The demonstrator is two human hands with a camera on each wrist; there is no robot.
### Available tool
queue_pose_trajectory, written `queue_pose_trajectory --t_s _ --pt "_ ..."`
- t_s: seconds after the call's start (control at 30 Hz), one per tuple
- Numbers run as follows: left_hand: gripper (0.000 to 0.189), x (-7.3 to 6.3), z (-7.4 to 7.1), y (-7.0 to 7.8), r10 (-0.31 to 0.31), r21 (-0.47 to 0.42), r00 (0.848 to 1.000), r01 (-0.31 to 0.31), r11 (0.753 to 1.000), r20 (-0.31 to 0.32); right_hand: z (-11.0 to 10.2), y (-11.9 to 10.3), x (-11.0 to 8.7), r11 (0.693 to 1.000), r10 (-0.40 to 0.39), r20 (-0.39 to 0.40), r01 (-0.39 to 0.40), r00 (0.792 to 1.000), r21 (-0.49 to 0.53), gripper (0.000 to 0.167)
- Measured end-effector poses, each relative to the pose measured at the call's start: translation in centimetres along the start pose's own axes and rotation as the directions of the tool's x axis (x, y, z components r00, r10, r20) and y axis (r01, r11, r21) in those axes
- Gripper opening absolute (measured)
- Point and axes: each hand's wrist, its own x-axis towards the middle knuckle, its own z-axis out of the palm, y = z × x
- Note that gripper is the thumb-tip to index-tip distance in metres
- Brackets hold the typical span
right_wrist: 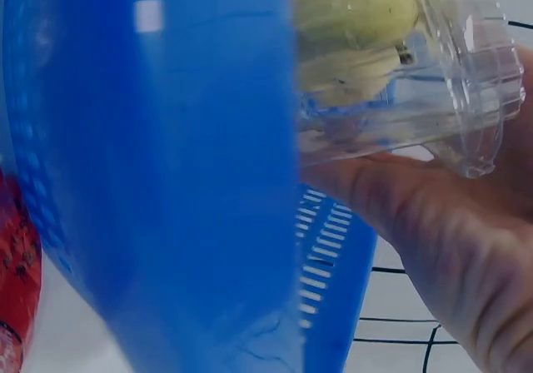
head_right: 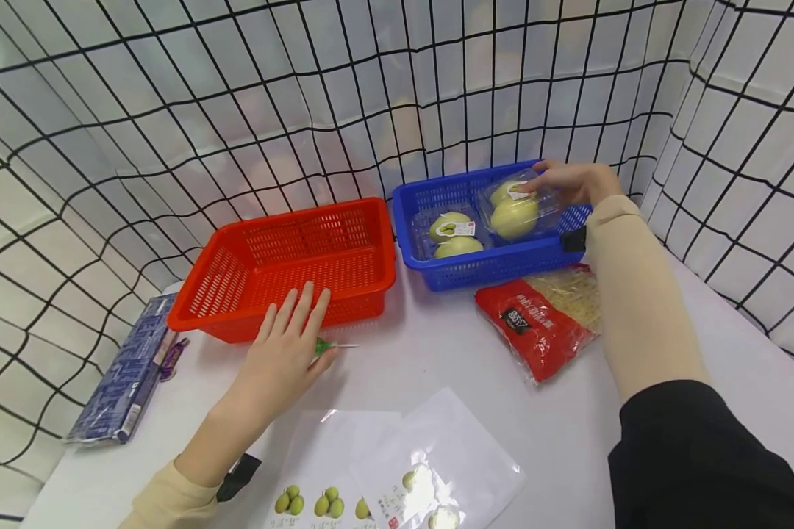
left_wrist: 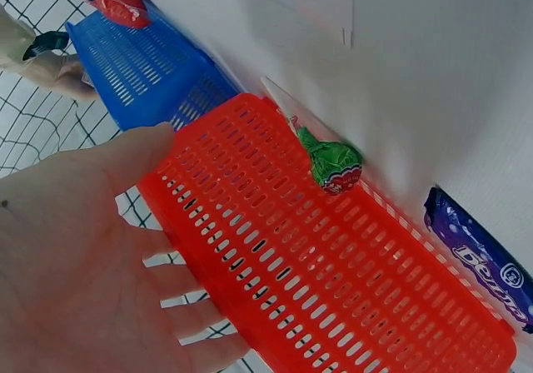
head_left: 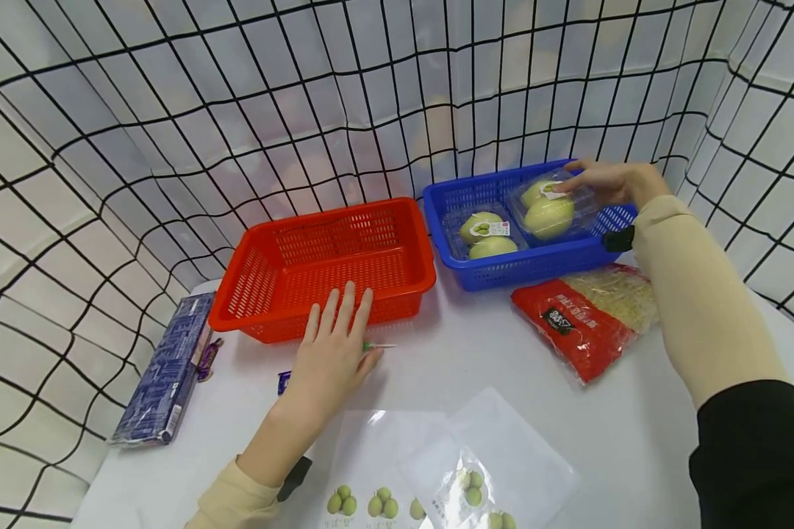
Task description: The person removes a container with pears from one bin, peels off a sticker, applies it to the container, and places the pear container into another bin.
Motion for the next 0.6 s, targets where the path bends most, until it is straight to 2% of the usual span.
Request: queue_pose_trajectory --t_s 0.13,0.3,0.53,0.6 --pt "0.087 -0.1 0.1 0.0 0.0 0.009 1.0 0.0 1.0 -0.014 -0.2 0.4 0.1 0.999 0.024 0.024 -0.023 0.999 -0.036 0.104" --pt "0.087 -0.3 0.1 0.1 -0.001 0.01 1.0 0.001 1.0 -0.022 0.0 0.9 0.1 0.998 0.055 0.075 -0.053 0.996 -0.021 0.101" --pt "0.086 -0.3 0.1 0.2 0.004 0.026 0.999 -0.003 1.0 -0.049 -0.1 1.4 -0.6 0.987 0.059 0.099 -0.043 0.993 -0.154 0.106" --pt "0.086 -0.2 0.0 0.2 0.004 0.034 0.999 -0.002 0.999 -0.049 -0.1 1.5 -0.6 0.986 0.065 0.103 -0.048 0.993 -0.161 0.106"
